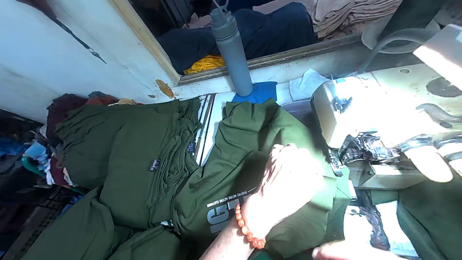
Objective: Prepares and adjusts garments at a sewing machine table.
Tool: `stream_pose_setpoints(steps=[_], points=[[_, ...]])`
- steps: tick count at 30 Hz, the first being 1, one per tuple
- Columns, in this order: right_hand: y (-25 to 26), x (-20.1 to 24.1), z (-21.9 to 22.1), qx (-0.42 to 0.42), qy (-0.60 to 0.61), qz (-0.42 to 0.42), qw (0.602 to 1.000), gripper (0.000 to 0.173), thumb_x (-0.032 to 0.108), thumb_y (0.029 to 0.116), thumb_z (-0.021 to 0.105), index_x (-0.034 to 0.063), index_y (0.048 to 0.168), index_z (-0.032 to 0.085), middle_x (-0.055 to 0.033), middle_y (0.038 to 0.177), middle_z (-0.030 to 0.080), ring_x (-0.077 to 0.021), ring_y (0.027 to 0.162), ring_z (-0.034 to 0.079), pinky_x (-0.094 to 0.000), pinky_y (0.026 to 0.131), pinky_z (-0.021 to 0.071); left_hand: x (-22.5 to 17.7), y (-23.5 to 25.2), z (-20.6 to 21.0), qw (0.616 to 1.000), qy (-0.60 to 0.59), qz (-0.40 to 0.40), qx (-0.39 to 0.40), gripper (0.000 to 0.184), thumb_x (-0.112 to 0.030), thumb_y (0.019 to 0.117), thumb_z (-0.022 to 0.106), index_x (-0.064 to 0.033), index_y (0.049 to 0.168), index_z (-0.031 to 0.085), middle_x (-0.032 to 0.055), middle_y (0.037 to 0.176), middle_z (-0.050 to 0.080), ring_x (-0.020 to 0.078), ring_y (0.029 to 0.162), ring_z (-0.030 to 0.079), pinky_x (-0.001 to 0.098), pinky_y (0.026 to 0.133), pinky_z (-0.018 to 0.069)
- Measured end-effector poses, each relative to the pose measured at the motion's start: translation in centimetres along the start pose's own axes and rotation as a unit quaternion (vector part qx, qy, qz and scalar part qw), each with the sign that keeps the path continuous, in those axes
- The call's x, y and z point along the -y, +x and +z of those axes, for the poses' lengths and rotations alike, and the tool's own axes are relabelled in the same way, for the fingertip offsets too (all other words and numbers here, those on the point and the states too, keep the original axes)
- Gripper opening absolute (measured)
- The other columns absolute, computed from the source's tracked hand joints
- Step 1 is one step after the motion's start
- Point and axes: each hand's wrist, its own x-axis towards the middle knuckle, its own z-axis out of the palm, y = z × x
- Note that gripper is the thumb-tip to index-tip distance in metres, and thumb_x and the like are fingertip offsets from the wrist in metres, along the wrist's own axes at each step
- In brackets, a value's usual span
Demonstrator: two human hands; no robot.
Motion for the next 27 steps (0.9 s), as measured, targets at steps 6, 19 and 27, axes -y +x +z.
stream_pose_setpoints(steps=[6,19,27], points=[[2.2,-0.6,-1.2,-0.169,0.047,0.119,0.977,0.027,0.001,0.0938,0.066,0.0068,0.119,0.061,0.0093,0.097,0.076,-0.0020,0.073,0.072,-0.0201,0.057,0.0605,0.1,0.4,-1.0,0.954,-0.295,0.009,-0.053,0.003,-0.001,0.0854,0.076,-0.0017,0.088,0.076,0.0038,0.087,0.074,0.0036,0.083,0.070,0.0179,0.077,0.0577],[-0.8,-6.5,0.8,-0.275,-0.110,0.048,0.954,0.018,0.013,0.0903,0.077,0.0002,0.081,0.067,-0.0082,0.088,0.068,-0.0024,0.094,0.062,-0.0153,0.089,0.0488,0.4,1.4,-0.5,0.980,-0.198,-0.004,0.005,0.010,-0.009,0.0927,0.068,-0.0037,0.085,0.072,0.0048,0.075,0.066,0.0106,0.066,0.062,0.0233,0.059,0.0504],[-2.3,-5.6,1.5,-0.253,0.036,0.122,0.959,0.007,0.005,0.0888,0.071,0.0046,0.083,0.067,0.0083,0.082,0.069,0.0080,0.072,0.060,-0.0116,0.067,0.0510,-2.4,0.9,-1.9,0.983,-0.126,-0.094,0.092,0.016,-0.011,0.0980,0.060,0.0016,0.101,0.069,0.0155,0.092,0.070,0.0261,0.086,0.069,0.0395,0.078,0.0553]])
